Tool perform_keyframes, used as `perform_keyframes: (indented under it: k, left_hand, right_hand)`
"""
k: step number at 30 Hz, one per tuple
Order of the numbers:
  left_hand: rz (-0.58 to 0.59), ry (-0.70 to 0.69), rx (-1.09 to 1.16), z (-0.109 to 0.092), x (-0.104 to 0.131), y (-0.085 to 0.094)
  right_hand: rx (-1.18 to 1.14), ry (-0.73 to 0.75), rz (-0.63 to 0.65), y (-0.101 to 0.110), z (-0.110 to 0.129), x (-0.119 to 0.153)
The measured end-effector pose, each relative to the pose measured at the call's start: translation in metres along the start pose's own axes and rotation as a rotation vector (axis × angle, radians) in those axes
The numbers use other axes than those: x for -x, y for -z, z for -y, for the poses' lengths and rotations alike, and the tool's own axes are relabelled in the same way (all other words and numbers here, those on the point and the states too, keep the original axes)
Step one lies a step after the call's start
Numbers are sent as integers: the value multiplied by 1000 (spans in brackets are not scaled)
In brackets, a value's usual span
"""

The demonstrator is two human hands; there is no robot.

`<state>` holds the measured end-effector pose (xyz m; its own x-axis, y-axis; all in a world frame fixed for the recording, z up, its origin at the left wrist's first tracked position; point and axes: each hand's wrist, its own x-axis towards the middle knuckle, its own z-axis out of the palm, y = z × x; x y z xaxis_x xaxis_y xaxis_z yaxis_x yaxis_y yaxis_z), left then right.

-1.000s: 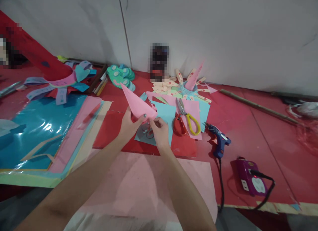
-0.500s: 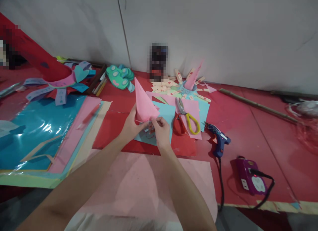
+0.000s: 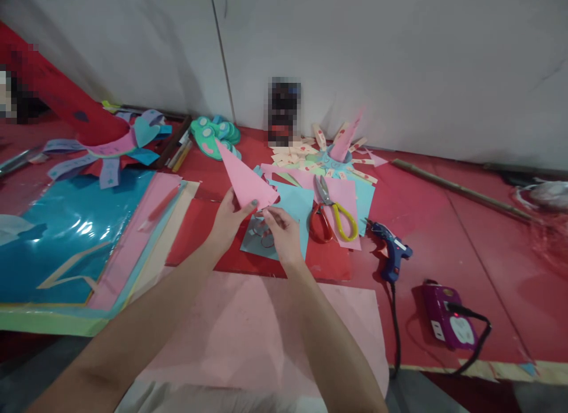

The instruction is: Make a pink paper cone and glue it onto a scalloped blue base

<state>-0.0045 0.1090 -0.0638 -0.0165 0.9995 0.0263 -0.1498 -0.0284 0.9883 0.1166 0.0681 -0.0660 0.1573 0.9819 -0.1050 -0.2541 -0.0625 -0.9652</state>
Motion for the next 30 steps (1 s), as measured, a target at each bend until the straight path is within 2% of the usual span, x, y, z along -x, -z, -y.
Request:
perform_keyframes:
  k: [5, 13, 23, 30]
  left_hand:
    - [34, 123, 160, -1, 2, -2]
    - [138, 247, 251, -5, 5, -4]
    - [154, 195, 133, 3, 4, -2]
    - [199, 178, 85, 0, 7, -3]
  right_hand:
    - [31, 20, -32, 1, -1, -2]
    - [29, 40, -82, 3, -3, -3]
    - [57, 18, -120, 3, -5, -6]
    - [116, -9, -157, 1, -4, -4]
